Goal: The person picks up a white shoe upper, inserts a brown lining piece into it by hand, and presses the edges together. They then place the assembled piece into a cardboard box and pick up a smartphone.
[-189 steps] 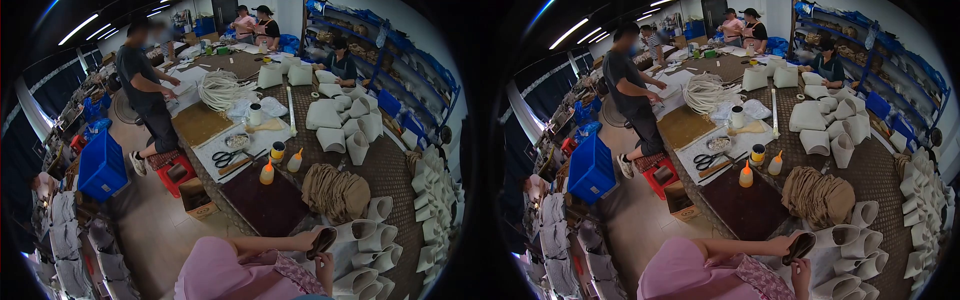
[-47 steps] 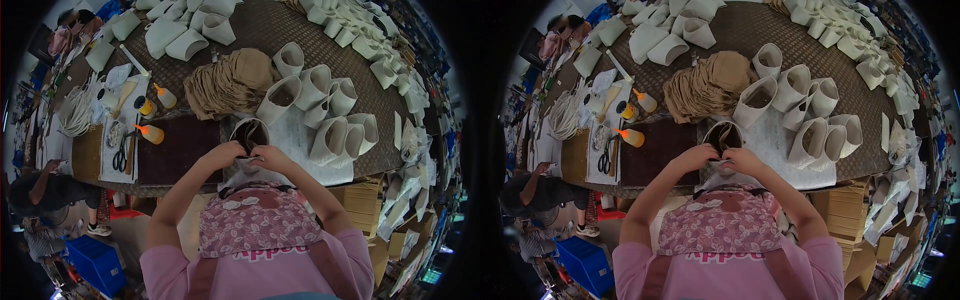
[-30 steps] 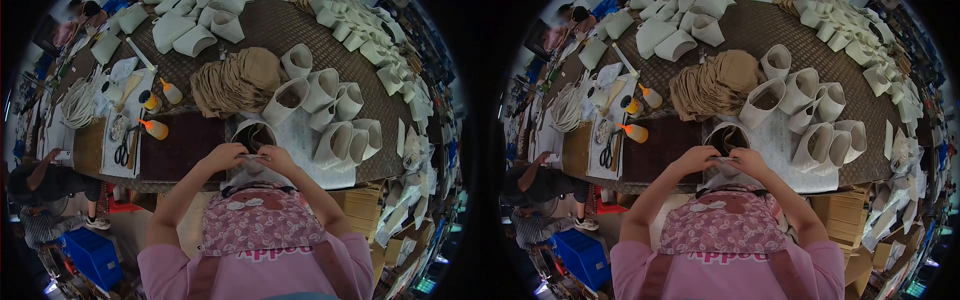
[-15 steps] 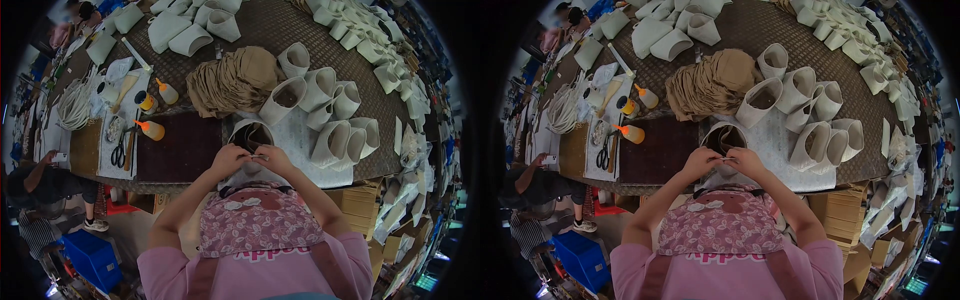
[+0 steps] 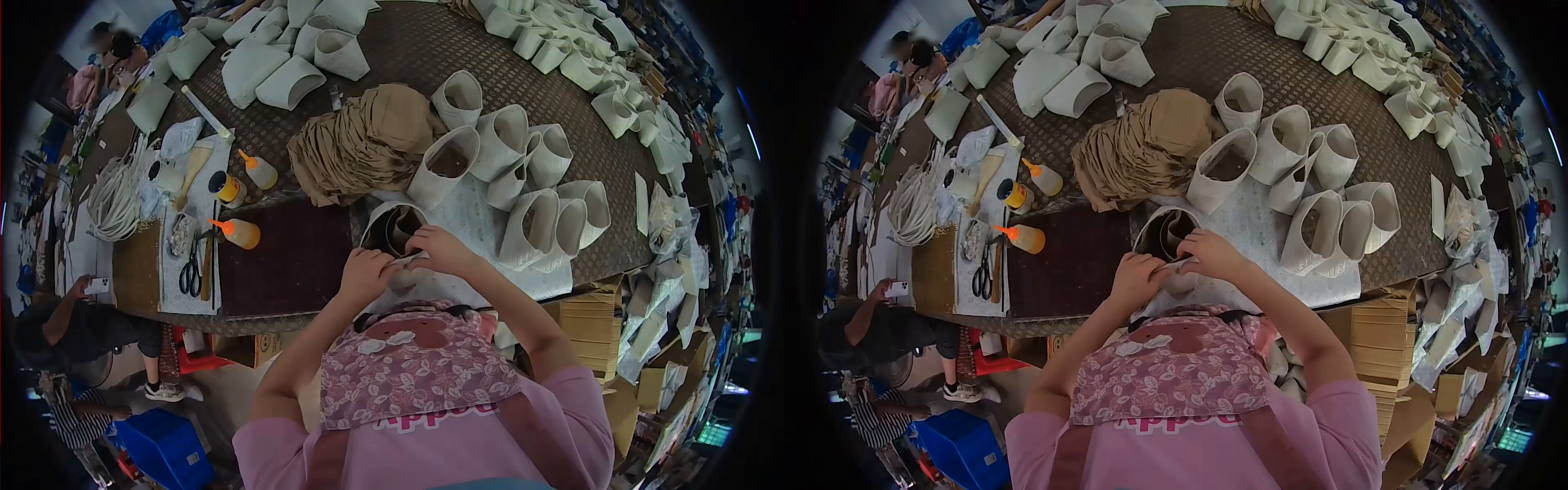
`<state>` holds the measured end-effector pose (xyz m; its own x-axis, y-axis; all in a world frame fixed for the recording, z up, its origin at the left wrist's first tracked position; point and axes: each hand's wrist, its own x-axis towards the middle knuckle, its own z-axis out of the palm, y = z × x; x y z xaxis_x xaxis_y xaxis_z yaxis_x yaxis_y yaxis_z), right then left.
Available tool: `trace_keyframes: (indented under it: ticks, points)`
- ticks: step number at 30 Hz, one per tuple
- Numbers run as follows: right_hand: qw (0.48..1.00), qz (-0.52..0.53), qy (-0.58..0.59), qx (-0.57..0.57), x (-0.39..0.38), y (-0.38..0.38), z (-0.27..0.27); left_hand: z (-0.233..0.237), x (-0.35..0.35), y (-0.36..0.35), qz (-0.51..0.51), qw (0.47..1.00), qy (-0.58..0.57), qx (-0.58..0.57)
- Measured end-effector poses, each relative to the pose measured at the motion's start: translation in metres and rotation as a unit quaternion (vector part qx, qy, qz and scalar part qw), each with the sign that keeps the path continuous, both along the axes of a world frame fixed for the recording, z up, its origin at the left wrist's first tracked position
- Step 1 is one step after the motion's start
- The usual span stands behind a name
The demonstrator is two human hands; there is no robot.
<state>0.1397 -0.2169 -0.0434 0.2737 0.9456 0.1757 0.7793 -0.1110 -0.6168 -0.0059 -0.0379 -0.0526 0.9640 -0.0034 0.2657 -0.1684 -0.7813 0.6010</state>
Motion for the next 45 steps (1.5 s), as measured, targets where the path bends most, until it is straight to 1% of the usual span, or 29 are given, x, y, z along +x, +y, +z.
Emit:
trace_keyframes:
  ticks: [2, 7, 13, 14, 16, 19, 22, 23, 26, 29, 30, 31, 32, 33, 34, 35, 36, 37, 38, 39, 41, 44, 45]
  points:
    - [1.000, -0.016, 0.003, 0.013, -0.003, -0.001, -0.004, -0.001, -0.003, 0.001, 0.027, 1.000, 0.008, 0.012]
    - [0.998, -0.041, -0.001, 0.044, -0.008, 0.000, -0.007, -0.003, -0.005, 0.002, 0.038, 0.999, 0.007, 0.002]
    - [0.998, -0.044, -0.022, 0.032, -0.009, -0.001, -0.008, -0.004, -0.005, 0.003, 0.039, 0.999, 0.002, -0.003]
    - [0.998, -0.048, -0.007, 0.025, -0.010, -0.002, -0.008, -0.004, -0.005, 0.003, 0.039, 0.999, 0.002, -0.002]
    - [0.998, -0.057, 0.025, 0.011, -0.013, -0.002, -0.008, -0.005, -0.005, 0.003, 0.038, 0.999, 0.011, -0.013]
    - [0.997, -0.058, 0.023, 0.051, -0.018, 0.001, -0.008, 0.003, -0.008, 0.005, 0.041, 0.998, 0.035, -0.030]
    - [0.990, -0.087, -0.010, 0.111, -0.037, 0.007, 0.004, 0.008, -0.012, 0.007, 0.034, 0.996, 0.064, -0.050]
    - [0.991, -0.080, -0.018, 0.102, -0.037, 0.008, 0.003, 0.010, -0.013, 0.008, 0.030, 0.995, 0.075, -0.057]
    - [0.995, -0.063, -0.035, 0.070, -0.035, 0.004, -0.004, 0.016, -0.011, 0.006, 0.013, 0.994, 0.107, -0.023]
    - [0.997, -0.049, -0.036, 0.038, -0.035, -0.002, -0.002, 0.006, -0.014, -0.001, -0.017, 0.999, 0.042, 0.030]
    - [0.998, -0.044, -0.036, 0.030, -0.038, -0.004, 0.003, 0.017, -0.009, 0.004, -0.070, 0.994, 0.080, 0.006]
    - [0.998, -0.035, -0.037, 0.026, -0.040, -0.004, 0.009, 0.022, -0.003, 0.009, -0.072, 0.994, 0.083, 0.000]
    - [0.997, -0.050, -0.063, 0.012, -0.042, -0.004, 0.014, 0.026, 0.007, 0.016, -0.067, 0.994, 0.086, -0.001]
    - [0.994, -0.060, -0.089, 0.003, -0.046, -0.003, 0.018, 0.018, 0.025, 0.023, -0.040, 0.999, 0.013, -0.023]
    - [0.993, -0.053, -0.107, 0.006, -0.048, 0.000, 0.019, 0.039, 0.044, 0.029, -0.041, 0.999, -0.032, -0.001]
    - [0.991, -0.046, -0.123, 0.008, -0.053, 0.002, 0.017, 0.046, 0.059, 0.026, 0.006, 0.999, -0.042, 0.015]
    - [0.992, -0.027, -0.125, 0.007, -0.058, 0.003, 0.019, 0.022, 0.077, 0.026, 0.024, 0.994, -0.089, 0.061]
    - [0.992, -0.011, -0.127, 0.000, -0.061, 0.003, 0.018, 0.031, 0.087, 0.024, 0.015, 0.988, -0.093, 0.126]
    - [0.989, -0.005, -0.146, 0.001, -0.062, 0.002, 0.013, 0.022, 0.103, 0.024, -0.019, 0.994, 0.035, 0.098]
    - [0.986, -0.004, -0.164, -0.002, -0.060, 0.001, 0.009, 0.008, 0.118, 0.028, -0.056, 0.983, 0.161, 0.062]
    - [0.987, -0.006, -0.162, 0.017, -0.051, -0.009, 0.018, 0.001, 0.132, 0.035, -0.096, 0.973, 0.186, 0.101]
    - [0.992, 0.000, -0.123, 0.037, -0.027, -0.036, 0.045, 0.029, 0.115, 0.037, -0.082, 0.963, 0.221, 0.133]
    - [0.994, 0.002, -0.102, 0.042, -0.019, -0.045, 0.047, 0.028, 0.110, 0.038, -0.067, 0.959, 0.263, 0.084]
